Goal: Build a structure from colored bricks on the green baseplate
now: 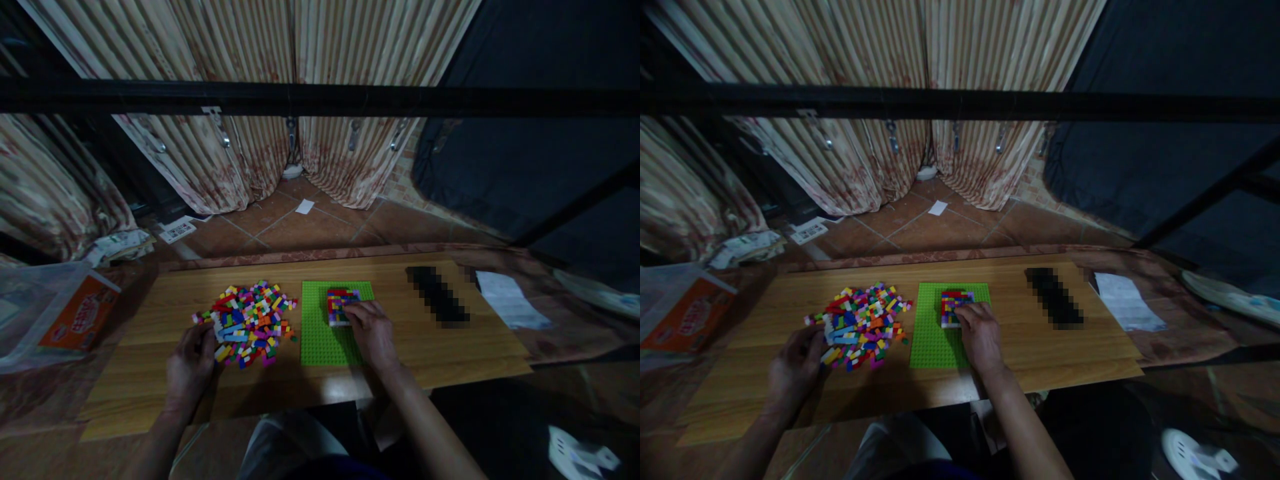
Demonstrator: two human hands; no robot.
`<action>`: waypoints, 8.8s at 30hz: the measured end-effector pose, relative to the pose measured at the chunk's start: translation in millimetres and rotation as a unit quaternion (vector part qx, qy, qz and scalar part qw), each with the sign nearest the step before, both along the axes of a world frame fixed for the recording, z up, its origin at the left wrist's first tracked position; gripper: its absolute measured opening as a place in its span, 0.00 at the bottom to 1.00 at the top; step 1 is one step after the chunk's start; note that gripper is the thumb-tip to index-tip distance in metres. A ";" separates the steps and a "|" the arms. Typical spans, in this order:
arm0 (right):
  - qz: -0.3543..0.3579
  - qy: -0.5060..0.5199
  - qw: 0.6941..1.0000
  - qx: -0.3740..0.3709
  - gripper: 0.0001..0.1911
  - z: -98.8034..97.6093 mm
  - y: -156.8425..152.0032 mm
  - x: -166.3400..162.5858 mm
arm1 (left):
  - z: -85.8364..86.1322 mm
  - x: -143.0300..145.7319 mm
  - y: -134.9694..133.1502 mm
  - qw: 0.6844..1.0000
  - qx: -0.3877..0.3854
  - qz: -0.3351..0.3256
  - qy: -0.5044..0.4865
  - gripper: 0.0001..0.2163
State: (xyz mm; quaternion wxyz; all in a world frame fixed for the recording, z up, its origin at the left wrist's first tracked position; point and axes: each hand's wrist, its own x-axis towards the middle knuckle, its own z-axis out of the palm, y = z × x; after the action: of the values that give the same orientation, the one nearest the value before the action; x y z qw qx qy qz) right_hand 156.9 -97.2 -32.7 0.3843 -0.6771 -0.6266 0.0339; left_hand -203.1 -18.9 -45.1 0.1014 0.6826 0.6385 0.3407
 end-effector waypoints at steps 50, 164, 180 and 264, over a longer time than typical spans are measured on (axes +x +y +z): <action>-0.100 0.306 0.945 0.049 0.16 -20.5 3.5 0.1 | 4.3 3.5 -1.2 1.000 -0.002 -0.007 -0.024 0.13; 0.120 0.081 0.987 -0.067 0.10 0.9 -7.1 -125.7 | 9.5 6.1 -7.5 0.998 -0.028 -0.034 -0.051 0.14; 0.096 -0.029 0.990 -0.102 0.09 -3.6 12.0 -147.8 | 7.9 3.9 -5.3 0.999 -0.013 -0.027 -0.029 0.13; -0.143 0.047 0.987 0.063 0.23 -12.6 9.9 -28.1 | 6.9 4.2 -4.9 0.999 -0.014 -0.035 -0.032 0.12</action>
State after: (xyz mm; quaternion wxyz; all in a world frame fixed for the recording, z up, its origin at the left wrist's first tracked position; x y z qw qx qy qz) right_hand 128.8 -87.3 -45.2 0.4566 -0.7317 -0.5053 -0.0290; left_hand -198.9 -23.8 -38.2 0.1431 0.6915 0.6155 0.3501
